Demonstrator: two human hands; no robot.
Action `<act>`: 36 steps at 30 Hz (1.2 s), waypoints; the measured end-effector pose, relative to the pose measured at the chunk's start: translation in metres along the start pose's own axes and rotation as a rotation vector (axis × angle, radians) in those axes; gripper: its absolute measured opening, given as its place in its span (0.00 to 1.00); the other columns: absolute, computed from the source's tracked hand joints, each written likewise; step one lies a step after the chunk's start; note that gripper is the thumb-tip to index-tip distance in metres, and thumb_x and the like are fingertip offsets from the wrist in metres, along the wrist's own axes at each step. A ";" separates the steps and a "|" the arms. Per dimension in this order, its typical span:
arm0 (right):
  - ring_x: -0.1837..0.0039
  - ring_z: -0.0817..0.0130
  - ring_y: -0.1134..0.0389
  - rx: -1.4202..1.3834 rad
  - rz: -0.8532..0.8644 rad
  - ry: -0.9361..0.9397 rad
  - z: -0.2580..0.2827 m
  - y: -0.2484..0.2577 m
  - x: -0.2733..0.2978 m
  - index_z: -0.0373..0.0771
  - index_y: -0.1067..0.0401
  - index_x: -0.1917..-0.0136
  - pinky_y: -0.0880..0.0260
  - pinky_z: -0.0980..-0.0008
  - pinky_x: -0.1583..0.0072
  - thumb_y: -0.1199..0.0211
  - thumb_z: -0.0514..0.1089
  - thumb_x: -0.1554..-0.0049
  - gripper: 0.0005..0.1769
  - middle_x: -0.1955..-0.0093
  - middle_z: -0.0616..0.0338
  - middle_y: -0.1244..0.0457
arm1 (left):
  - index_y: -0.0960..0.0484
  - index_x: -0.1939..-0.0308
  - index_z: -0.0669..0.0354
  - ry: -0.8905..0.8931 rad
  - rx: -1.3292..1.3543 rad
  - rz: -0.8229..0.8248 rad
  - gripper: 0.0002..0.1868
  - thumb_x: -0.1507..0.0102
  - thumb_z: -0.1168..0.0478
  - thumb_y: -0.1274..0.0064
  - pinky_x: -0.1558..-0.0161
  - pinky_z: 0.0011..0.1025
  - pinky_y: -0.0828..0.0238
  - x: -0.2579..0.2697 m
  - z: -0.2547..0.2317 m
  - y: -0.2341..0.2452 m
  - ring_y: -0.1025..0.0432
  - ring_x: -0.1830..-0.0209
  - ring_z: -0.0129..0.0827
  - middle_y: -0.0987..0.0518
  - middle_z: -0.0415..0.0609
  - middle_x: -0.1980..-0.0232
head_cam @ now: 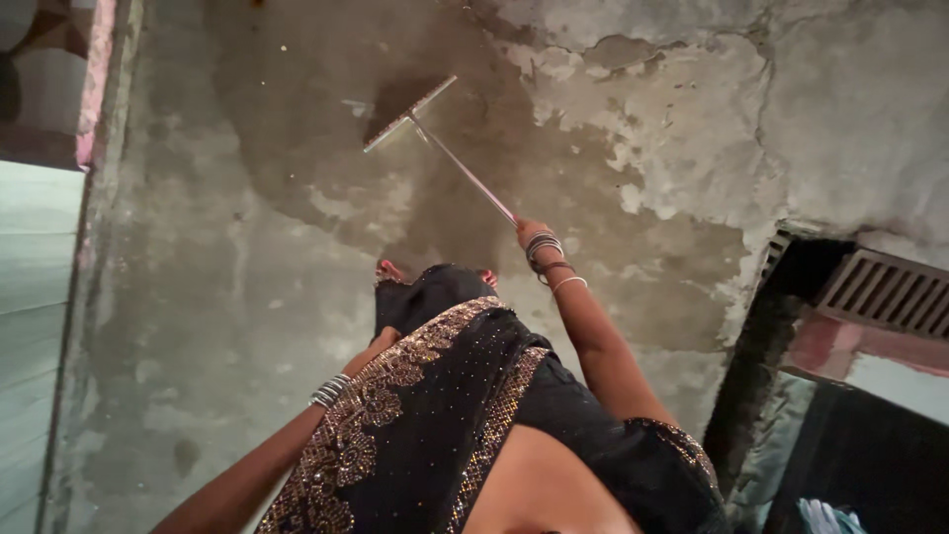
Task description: The person uses a floor wiper to push water across a concrete floor, moving towards a wall and doorway.
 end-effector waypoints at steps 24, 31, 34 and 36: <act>0.49 0.43 0.28 0.161 -0.010 0.156 -0.160 -0.009 -0.039 0.61 0.40 0.23 0.28 0.45 0.48 0.53 0.45 0.37 0.30 0.49 0.42 0.30 | 0.15 0.45 0.55 -0.614 0.277 0.109 0.19 0.34 0.69 0.59 0.41 0.37 0.24 -0.161 -0.142 -0.031 0.21 0.47 0.38 0.16 0.51 0.46; 0.51 0.44 0.26 0.397 0.105 0.051 -0.283 -0.021 0.056 0.72 0.56 0.17 0.27 0.44 0.49 0.55 0.52 0.33 0.34 0.51 0.44 0.29 | 0.21 0.48 0.66 -0.268 1.307 -0.003 0.11 0.30 0.61 0.44 0.46 0.37 0.20 -0.125 0.066 0.027 0.22 0.53 0.39 0.20 0.57 0.53; 0.50 0.41 0.27 0.391 0.137 -0.013 -0.322 -0.018 0.094 0.75 0.57 0.17 0.27 0.43 0.47 0.54 0.53 0.34 0.35 0.49 0.43 0.30 | 0.14 0.48 0.61 0.151 0.932 0.531 0.17 0.35 0.57 0.48 0.48 0.33 0.25 -0.110 0.109 -0.068 0.23 0.53 0.34 0.15 0.53 0.48; 0.48 0.41 0.28 0.378 0.133 -0.049 -0.333 -0.013 0.106 0.76 0.54 0.19 0.27 0.43 0.46 0.54 0.56 0.34 0.32 0.46 0.45 0.30 | 0.15 0.50 0.57 -0.174 0.321 0.421 0.14 0.36 0.57 0.48 0.48 0.34 0.25 -0.138 0.093 -0.075 0.23 0.52 0.37 0.16 0.52 0.50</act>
Point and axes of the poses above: each hand's wrist, its own x-axis away from the middle knuckle, its own y-axis out of the back of the hand, z = x × y, the point moved 10 cm from there along -x, towards the middle knuckle
